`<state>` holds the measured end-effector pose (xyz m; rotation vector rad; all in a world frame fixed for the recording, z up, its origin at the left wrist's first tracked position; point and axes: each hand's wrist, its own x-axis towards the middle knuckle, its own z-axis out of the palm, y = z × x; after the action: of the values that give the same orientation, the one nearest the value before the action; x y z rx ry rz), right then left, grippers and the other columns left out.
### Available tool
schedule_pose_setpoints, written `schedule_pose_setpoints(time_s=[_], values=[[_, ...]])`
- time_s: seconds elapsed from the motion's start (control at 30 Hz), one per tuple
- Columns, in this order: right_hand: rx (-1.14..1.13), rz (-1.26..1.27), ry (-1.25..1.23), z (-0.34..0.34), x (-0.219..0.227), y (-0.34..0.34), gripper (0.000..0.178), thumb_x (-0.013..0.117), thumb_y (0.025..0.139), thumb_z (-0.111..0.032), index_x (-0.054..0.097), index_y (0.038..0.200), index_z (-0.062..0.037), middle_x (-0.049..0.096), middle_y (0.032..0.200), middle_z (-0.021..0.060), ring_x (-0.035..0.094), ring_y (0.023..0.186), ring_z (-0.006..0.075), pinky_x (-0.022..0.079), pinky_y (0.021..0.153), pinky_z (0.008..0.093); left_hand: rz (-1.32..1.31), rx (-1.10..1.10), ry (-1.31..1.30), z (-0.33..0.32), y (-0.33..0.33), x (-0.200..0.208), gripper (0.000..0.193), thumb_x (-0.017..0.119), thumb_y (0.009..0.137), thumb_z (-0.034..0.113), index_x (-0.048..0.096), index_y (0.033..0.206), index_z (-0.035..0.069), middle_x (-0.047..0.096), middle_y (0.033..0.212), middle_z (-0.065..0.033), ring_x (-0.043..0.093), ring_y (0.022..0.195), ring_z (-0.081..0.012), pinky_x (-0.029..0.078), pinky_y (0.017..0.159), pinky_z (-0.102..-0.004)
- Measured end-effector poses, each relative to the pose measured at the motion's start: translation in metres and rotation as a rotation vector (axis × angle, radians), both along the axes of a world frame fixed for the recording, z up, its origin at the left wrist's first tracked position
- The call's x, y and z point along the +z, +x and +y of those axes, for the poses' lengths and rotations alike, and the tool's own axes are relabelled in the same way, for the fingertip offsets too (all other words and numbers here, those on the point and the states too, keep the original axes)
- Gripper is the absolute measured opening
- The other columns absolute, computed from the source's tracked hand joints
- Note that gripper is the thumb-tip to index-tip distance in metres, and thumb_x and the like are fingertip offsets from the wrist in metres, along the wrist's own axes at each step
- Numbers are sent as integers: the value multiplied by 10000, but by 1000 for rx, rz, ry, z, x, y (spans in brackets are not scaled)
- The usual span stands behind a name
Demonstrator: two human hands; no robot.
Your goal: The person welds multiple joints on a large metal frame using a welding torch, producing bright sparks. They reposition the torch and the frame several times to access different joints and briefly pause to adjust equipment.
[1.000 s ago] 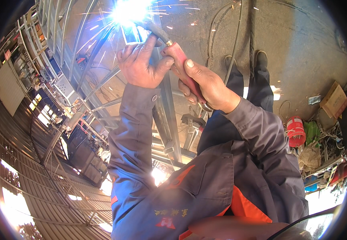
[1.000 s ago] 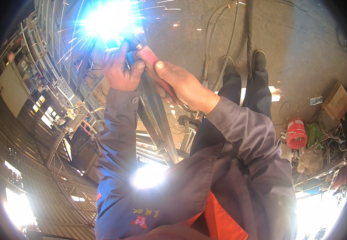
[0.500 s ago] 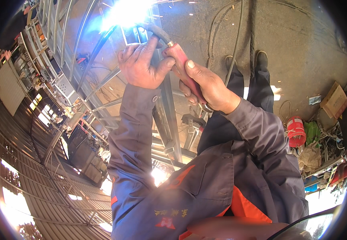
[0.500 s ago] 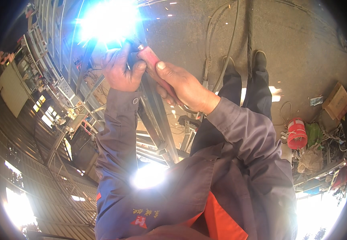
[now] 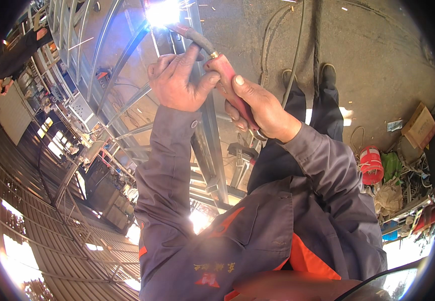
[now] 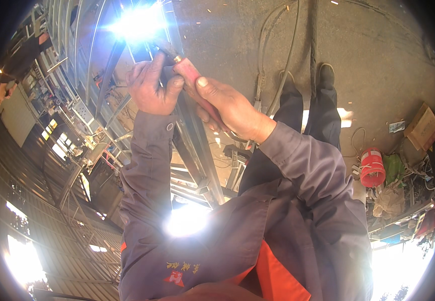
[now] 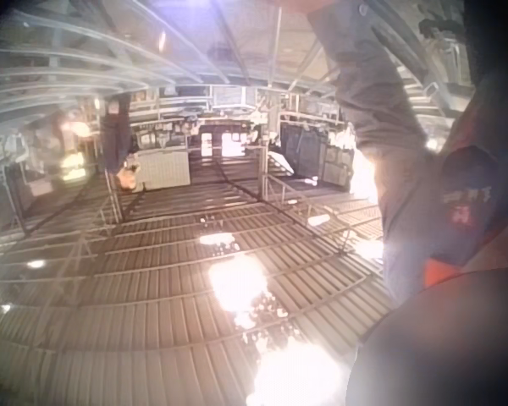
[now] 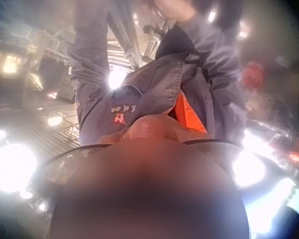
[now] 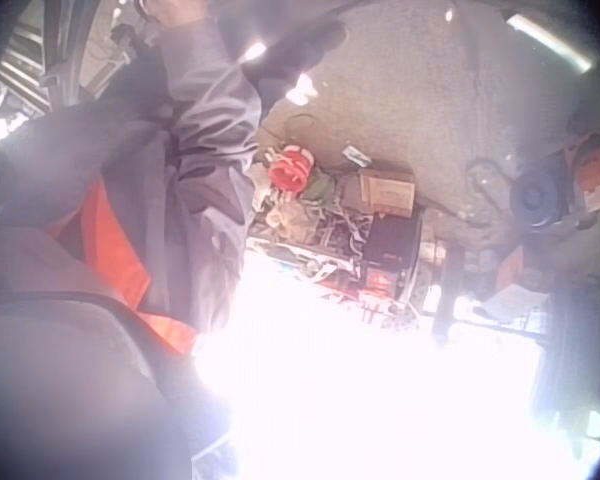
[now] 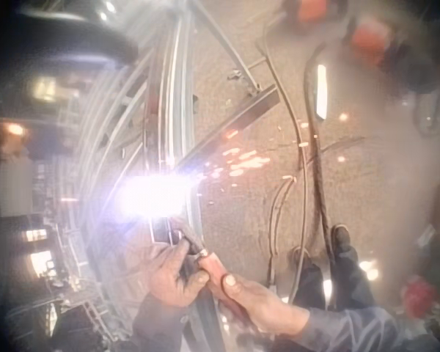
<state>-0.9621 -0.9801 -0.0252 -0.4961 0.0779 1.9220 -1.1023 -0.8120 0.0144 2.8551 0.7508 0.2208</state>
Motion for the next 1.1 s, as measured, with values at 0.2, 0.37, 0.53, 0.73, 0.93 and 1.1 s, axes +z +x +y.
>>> schedule_pose_setpoints(time_s=[0.2, 0.37, 0.53, 0.73, 0.93, 1.1], values=[[19, 16, -30, 0, -2, -1, 602, 388, 1084, -607, 556, 1298, -71, 543, 755, 33, 490, 546, 92, 383, 477, 238, -26, -22, 20, -1, 4, 0, 715, 714, 840, 688, 734, 1217, 82, 747, 916, 31, 645, 871, -198, 420, 828, -416], [9, 11, -14, 0, -3, -2, 608, 381, 1085, -609, 558, 1290, -65, 549, 751, 33, 499, 543, 93, 381, 460, 234, 2, -18, 57, 0, 3, 0, 725, 710, 837, 699, 739, 1210, 78, 748, 907, 19, 649, 842, -209, 422, 822, -413], [-1, 0, 4, 0, -4, -2, 622, 371, 1085, -616, 561, 1281, -57, 549, 744, 34, 502, 540, 94, 379, 451, 230, -12, 1, -9, 1, 2, -1, 736, 722, 819, 702, 747, 1207, 78, 757, 920, -8, 654, 880, -225, 419, 838, -426], [12, -19, 0, 0, -3, -1, 633, 364, 1087, -615, 553, 1321, -58, 544, 745, 32, 500, 540, 95, 377, 452, 231, 15, 7, 15, -1, 1, 0, 725, 728, 819, 692, 742, 1219, 87, 759, 931, 13, 656, 899, -211, 421, 846, -418], [7, -4, -17, 0, -1, 0, 643, 358, 1091, -607, 532, 1392, -66, 538, 744, 35, 484, 531, 94, 373, 459, 236, -2, -19, 28, 0, 3, -2, 696, 733, 825, 674, 746, 1206, 90, 754, 919, 26, 650, 879, -201, 418, 828, -405], [15, -15, -10, 1, -2, -1, 649, 353, 1094, -599, 513, 1434, -70, 536, 731, 32, 483, 526, 89, 367, 450, 232, -6, -27, 55, 0, 1, -2, 702, 729, 823, 683, 749, 1196, 88, 752, 909, 19, 644, 846, -204, 416, 814, -406]])
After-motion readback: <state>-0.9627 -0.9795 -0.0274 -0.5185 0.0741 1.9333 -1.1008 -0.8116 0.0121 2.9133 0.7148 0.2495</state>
